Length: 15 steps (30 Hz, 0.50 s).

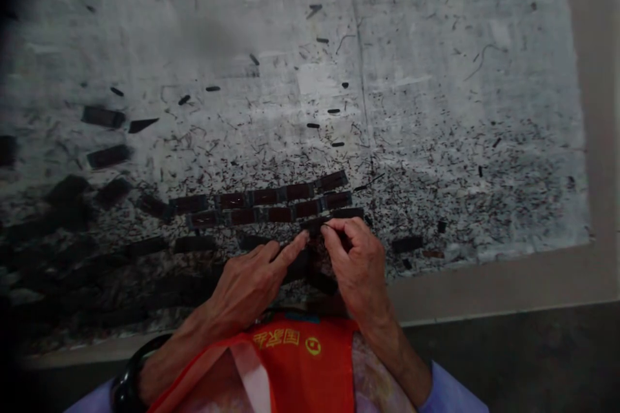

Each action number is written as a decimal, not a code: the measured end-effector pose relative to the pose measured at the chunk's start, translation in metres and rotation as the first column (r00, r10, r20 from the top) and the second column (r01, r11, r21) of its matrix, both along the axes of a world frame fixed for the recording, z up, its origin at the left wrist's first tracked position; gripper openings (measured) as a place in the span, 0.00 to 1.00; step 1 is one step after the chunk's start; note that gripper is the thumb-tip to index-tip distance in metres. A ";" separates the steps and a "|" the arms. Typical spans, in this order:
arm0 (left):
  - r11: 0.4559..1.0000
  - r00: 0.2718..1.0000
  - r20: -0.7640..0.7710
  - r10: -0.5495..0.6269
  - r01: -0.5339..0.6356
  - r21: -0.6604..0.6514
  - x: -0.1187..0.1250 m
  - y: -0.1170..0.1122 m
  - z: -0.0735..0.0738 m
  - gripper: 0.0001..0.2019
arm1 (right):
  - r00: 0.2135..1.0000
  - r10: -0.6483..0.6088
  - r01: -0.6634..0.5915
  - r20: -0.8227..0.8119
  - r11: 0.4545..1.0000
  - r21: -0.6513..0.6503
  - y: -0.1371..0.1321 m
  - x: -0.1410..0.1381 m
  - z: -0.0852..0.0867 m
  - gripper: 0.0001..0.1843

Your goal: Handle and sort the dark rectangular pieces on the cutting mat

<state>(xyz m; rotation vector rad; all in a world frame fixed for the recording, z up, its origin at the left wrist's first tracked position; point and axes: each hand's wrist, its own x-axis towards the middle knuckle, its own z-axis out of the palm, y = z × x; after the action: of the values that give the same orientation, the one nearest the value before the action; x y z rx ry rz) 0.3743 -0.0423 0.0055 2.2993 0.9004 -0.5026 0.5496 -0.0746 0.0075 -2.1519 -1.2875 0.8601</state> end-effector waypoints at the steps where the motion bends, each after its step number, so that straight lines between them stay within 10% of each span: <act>1: 1.000 1.000 -0.003 0.002 -0.002 -0.001 0.000 0.000 0.000 0.31 | 1.000 0.002 -0.002 0.008 1.000 0.007 0.000 0.000 0.000 0.07; 11: 1.000 1.000 -0.021 -0.001 0.001 0.013 0.002 -0.001 0.001 0.32 | 0.969 -0.022 -0.012 0.246 0.991 0.137 -0.004 0.008 0.003 0.06; 15: 1.000 0.999 -0.047 -0.015 0.016 0.015 0.004 0.000 0.002 0.32 | 0.939 0.124 -0.196 0.320 0.960 0.201 -0.014 0.004 0.005 0.07</act>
<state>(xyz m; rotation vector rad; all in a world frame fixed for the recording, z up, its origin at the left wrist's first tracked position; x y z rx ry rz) 0.3779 -0.0419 0.0074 2.3188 0.9122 -0.5606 0.5539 -0.0886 0.0129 -2.0679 -1.6474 0.4171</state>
